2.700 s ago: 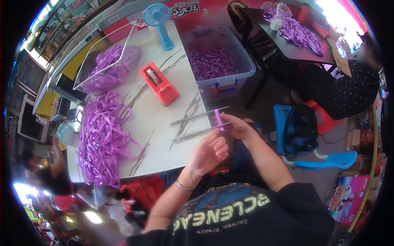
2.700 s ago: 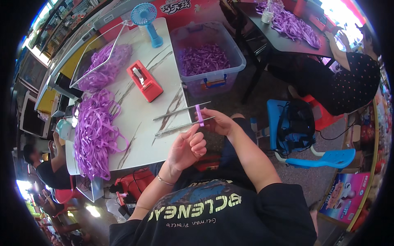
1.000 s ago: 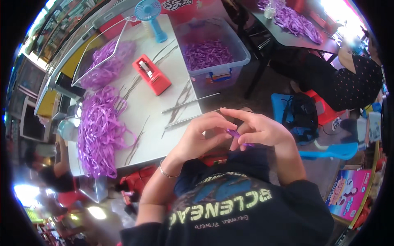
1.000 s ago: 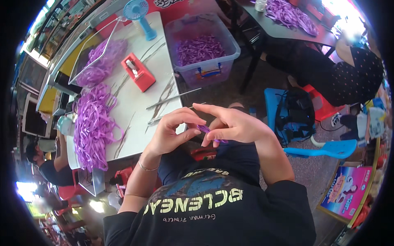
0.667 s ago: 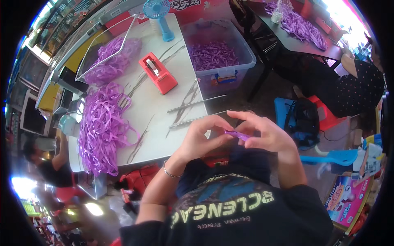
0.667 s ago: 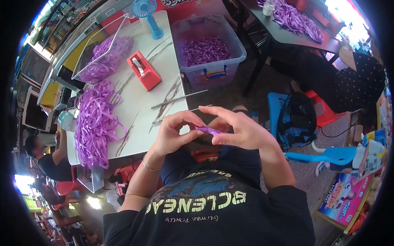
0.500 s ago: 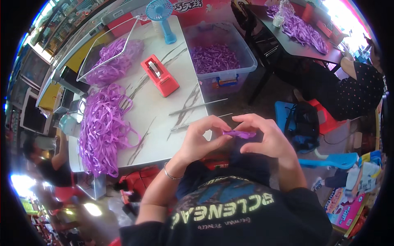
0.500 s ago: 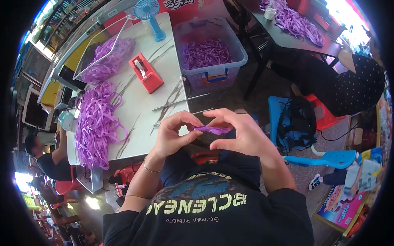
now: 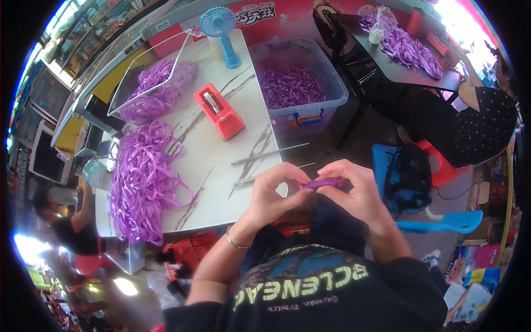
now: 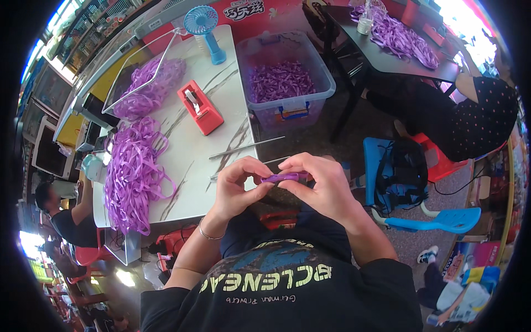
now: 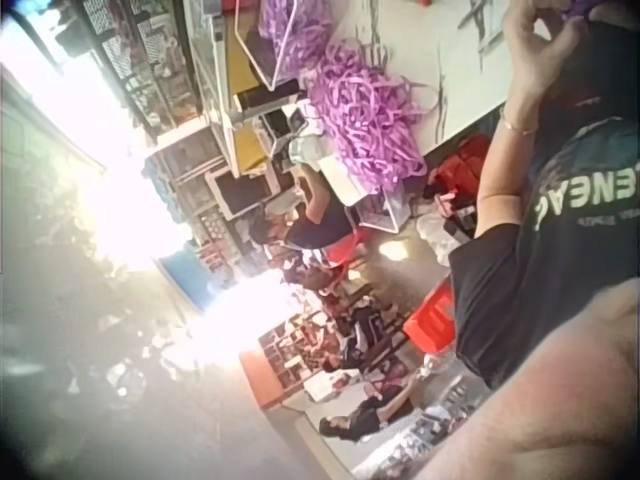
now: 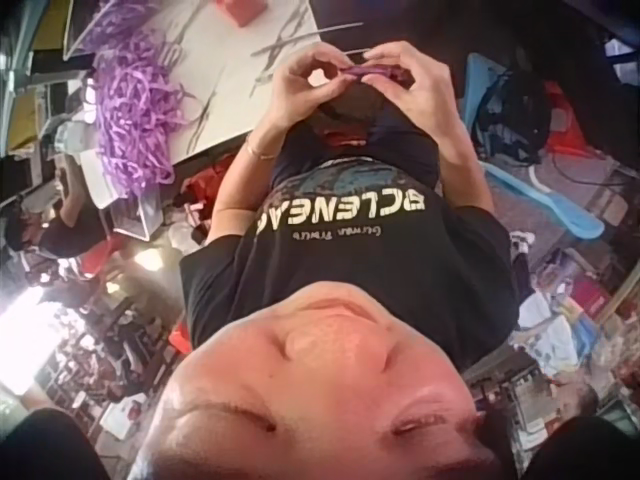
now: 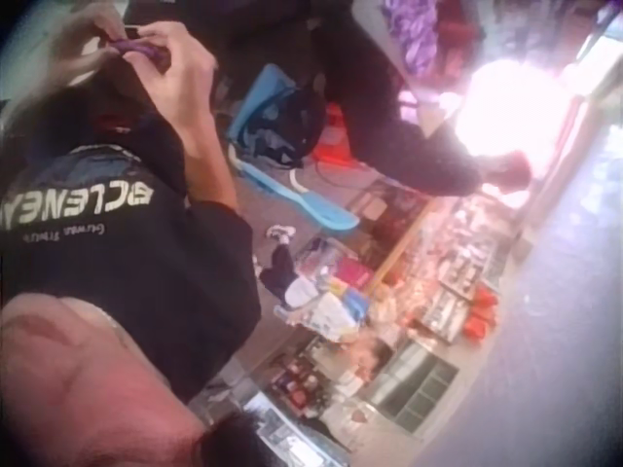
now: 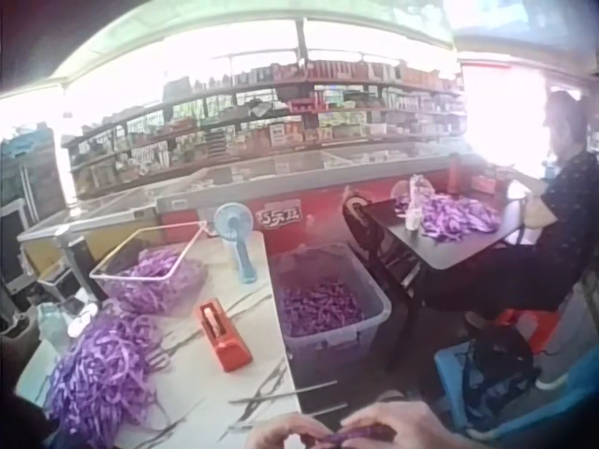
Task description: Assembling purple ribbon bows using a metal jig and adhesive tape.
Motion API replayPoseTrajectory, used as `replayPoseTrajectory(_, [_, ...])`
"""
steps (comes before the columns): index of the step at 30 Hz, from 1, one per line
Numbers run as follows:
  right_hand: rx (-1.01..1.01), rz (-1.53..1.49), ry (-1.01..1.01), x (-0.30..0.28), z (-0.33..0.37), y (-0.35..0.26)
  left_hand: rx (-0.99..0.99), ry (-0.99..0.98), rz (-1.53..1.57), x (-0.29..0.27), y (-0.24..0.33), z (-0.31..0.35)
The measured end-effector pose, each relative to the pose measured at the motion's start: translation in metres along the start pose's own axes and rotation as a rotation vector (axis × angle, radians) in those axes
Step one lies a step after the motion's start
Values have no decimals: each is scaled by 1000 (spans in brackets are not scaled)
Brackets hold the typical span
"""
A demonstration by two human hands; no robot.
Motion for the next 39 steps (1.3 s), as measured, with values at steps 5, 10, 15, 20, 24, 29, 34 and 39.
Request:
replayPoseTrajectory(5, [-45, 70, 17, -1, -2, -2, 41, 11, -22, 0, -1, -1])
replayPoseTrajectory(10, [-67, 83, 31, 2, -5, 0, 66, 36, -39, -1, 0, -1])
replayPoseTrajectory(15, [-14, -77, 4, 4, -4, 11, 93, 23, -104, -2, 2, -2])
replayPoseTrajectory(20, [52, -75, -13, -1, -10, 3, 123, 43, -118, -7, -2, -4])
replayPoseTrajectory(24, [25, -46, -40, -1, -10, 3, 122, 45, -123, -8, -2, -5])
replayPoseTrajectory(29, [-18, 65, -38, -2, -9, 4, 102, 47, -119, -6, -4, -3])
replayPoseTrajectory(34, [-38, 99, -5, -4, -7, 2, 87, 16, -127, -1, -8, -6])
replayPoseTrajectory(39, [33, 171, -24, -14, 0, 18, -80, -7, -61, 5, -9, -9])
Point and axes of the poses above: each hand's wrist, its own z-axis away from the middle knuckle, its own x-axis out of the palm, y = z × x, the point moved 1 cm from there along -z, towards the middle knuckle, and after that the axes turned 13 degrees about -y, right-handed, at the moved point
